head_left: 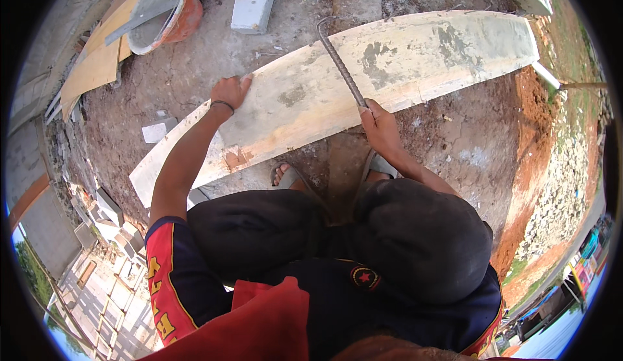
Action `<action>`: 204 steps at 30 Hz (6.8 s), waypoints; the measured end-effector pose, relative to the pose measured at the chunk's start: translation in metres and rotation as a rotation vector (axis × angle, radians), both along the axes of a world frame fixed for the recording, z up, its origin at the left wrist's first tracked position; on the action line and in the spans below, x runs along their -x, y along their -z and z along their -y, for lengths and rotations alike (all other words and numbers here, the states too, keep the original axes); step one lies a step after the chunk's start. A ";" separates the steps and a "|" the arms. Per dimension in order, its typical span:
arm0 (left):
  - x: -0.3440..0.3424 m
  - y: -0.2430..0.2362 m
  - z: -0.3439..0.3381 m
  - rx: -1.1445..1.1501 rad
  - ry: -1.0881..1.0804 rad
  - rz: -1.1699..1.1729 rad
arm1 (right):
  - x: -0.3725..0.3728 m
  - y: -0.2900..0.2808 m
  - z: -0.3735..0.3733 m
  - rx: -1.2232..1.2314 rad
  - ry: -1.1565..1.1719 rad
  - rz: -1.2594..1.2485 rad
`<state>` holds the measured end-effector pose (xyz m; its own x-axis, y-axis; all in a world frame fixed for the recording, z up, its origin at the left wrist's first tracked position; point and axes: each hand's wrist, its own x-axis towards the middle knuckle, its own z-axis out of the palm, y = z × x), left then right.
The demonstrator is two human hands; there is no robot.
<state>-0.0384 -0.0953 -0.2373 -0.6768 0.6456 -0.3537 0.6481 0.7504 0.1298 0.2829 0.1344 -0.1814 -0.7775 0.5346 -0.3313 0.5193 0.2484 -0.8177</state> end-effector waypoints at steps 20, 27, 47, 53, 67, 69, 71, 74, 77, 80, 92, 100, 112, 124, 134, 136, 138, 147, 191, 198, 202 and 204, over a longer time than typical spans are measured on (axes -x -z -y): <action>0.001 -0.003 0.001 0.027 -0.009 0.025 | -0.015 -0.016 0.027 0.076 0.345 -0.643; -0.002 0.006 0.013 0.085 -0.057 0.013 | 0.011 -0.053 0.018 0.060 0.150 -0.184; -0.002 0.000 0.010 0.059 -0.043 0.036 | -0.004 -0.001 0.011 -0.173 -0.033 -0.008; 0.004 0.001 0.000 -0.033 -0.029 -0.040 | -0.007 -0.044 0.001 -0.028 0.115 -0.035; -0.046 -0.033 -0.114 0.018 0.022 0.101 | -0.049 -0.014 0.009 0.205 0.391 -0.124; -0.033 -0.041 -0.096 0.006 0.000 0.063 | -0.047 -0.021 0.004 0.262 0.433 -0.168; -0.013 -0.045 -0.070 0.028 -0.034 0.033 | -0.047 -0.024 -0.009 0.208 0.398 -0.198; 0.006 -0.040 -0.031 0.084 -0.046 0.009 | -0.039 -0.029 -0.022 0.157 0.396 -0.280; 0.011 -0.030 0.006 0.076 -0.021 -0.009 | -0.016 -0.078 -0.047 0.170 0.377 -0.328; 0.008 -0.027 0.027 0.050 -0.053 -0.028 | 0.007 -0.112 -0.062 0.162 0.381 -0.451; 0.010 0.000 0.032 0.012 -0.083 -0.012 | 0.018 -0.086 -0.058 0.605 0.364 -0.002; 0.014 0.009 0.028 0.011 -0.058 0.034 | 0.010 -0.054 -0.040 0.159 0.299 -0.174; 0.007 -0.003 0.030 -0.002 -0.096 0.021 | 0.024 -0.080 -0.042 0.025 0.132 -0.142; 0.006 0.001 0.037 -0.004 -0.102 0.013 | 0.034 -0.115 -0.037 -0.235 0.099 -0.186; -0.001 -0.010 0.037 0.027 -0.135 0.014 | 0.037 -0.127 -0.040 -0.255 -0.090 -0.078; 0.001 -0.012 0.032 0.017 -0.124 0.015 | 0.042 -0.130 -0.042 -0.249 -0.011 -0.180; 0.000 -0.012 0.033 0.002 -0.119 0.008 | 0.038 -0.109 -0.039 -0.188 -0.042 -0.015; -0.001 -0.009 0.034 0.016 -0.128 0.011 | 0.029 -0.118 -0.019 0.045 -0.088 -0.069; -0.002 -0.010 0.030 0.068 -0.152 0.066 | -0.001 -0.025 -0.018 -0.120 0.023 0.022; -0.001 -0.010 0.037 0.093 -0.157 0.049 | 0.011 -0.079 -0.015 -0.100 0.047 -0.048; 0.001 -0.010 0.036 0.088 -0.128 0.043 | 0.012 -0.066 -0.014 -0.019 0.202 -0.190; 0.006 -0.003 0.041 -0.016 -0.154 0.022 | 0.008 -0.045 -0.009 -0.104 0.081 -0.052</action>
<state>-0.0448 -0.1364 -0.2342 -0.7604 0.5406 -0.3600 0.5227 0.8383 0.1550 0.2753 0.1433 -0.1359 -0.7450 0.6257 -0.2313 0.4986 0.2920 -0.8162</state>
